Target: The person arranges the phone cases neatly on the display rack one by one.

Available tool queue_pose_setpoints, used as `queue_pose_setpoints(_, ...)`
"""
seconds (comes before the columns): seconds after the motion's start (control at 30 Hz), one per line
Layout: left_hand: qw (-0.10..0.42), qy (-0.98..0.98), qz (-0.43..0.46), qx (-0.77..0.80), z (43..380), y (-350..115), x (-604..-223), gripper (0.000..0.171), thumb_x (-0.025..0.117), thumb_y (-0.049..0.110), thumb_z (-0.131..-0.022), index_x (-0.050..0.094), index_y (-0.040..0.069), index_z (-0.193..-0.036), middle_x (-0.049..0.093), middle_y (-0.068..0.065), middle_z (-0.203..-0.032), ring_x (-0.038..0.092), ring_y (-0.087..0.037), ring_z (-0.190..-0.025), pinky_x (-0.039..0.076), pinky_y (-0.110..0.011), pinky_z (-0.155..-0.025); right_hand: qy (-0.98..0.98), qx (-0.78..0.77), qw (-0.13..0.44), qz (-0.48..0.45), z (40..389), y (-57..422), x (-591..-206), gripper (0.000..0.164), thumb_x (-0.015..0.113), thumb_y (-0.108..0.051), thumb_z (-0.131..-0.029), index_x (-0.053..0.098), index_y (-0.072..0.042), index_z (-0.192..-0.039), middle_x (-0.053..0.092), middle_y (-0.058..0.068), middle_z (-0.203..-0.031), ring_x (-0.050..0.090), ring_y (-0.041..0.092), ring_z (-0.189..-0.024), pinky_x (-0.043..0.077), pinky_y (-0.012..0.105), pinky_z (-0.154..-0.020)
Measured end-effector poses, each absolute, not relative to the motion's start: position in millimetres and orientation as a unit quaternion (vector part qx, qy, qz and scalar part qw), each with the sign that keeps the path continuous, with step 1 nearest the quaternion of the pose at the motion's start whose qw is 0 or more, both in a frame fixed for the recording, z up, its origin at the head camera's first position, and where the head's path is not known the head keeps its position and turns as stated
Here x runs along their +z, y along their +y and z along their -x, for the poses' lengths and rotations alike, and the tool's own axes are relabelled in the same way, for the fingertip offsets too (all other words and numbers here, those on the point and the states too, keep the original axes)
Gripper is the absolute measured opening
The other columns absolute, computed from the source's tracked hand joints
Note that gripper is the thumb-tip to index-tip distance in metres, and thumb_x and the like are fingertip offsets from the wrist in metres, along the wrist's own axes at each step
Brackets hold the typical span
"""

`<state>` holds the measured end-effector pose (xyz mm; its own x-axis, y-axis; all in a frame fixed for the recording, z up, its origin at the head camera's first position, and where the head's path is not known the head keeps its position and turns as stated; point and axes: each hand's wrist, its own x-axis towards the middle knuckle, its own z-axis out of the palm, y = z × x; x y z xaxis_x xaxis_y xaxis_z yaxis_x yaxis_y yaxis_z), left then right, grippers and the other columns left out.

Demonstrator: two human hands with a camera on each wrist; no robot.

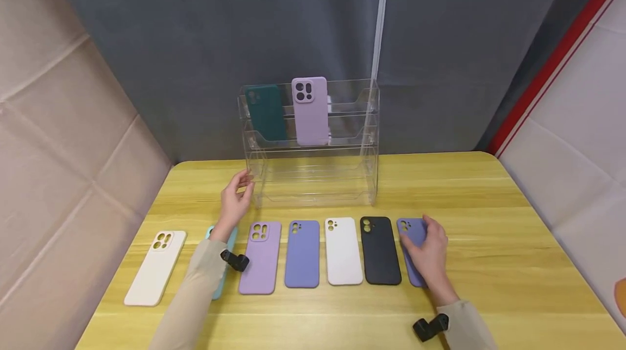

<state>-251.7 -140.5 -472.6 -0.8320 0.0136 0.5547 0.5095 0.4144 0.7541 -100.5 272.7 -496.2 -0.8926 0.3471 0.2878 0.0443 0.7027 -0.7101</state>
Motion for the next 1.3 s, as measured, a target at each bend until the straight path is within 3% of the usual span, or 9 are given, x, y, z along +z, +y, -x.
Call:
queue_pose_setpoints(0.43,0.224,-0.815,0.152,-0.512,251,-142,-473,0.035,0.057,-0.005,-0.088,0.054,-0.007,-0.123,0.062,-0.023,-0.103,0.060,-0.034,-0.092,0.058,-0.042,-0.073,-0.920,0.332,0.164,0.131,101,274,-500,0.086,0.077,-0.012,-0.070,0.030,0.019,-0.134,0.038,0.041,-0.126,0.037,0.053,-0.112,0.031,0.061,-0.093)
queue_pose_setpoints(0.9,0.217,-0.816,0.150,-0.515,249,-141,-471,0.036,0.057,-0.005,-0.089,0.053,-0.007,-0.125,0.062,-0.024,-0.106,0.059,-0.035,-0.093,0.057,-0.043,-0.075,-0.942,0.283,0.134,0.122,106,278,-495,0.089,0.077,-0.007,-0.063,0.028,0.021,-0.133,0.042,0.044,-0.118,0.042,0.052,-0.101,0.029,0.060,-0.089)
queue_pose_setpoints(1.3,0.223,-0.812,0.150,-0.518,250,-141,-472,0.035,0.057,-0.005,-0.089,0.054,-0.007,-0.124,0.062,-0.025,-0.104,0.060,-0.035,-0.092,0.057,-0.043,-0.073,-0.918,0.323,0.212,0.093,114,283,-481,0.081,0.074,-0.007,-0.063,0.036,0.020,-0.129,0.045,0.041,-0.115,0.041,0.050,-0.099,0.027,0.059,-0.088)
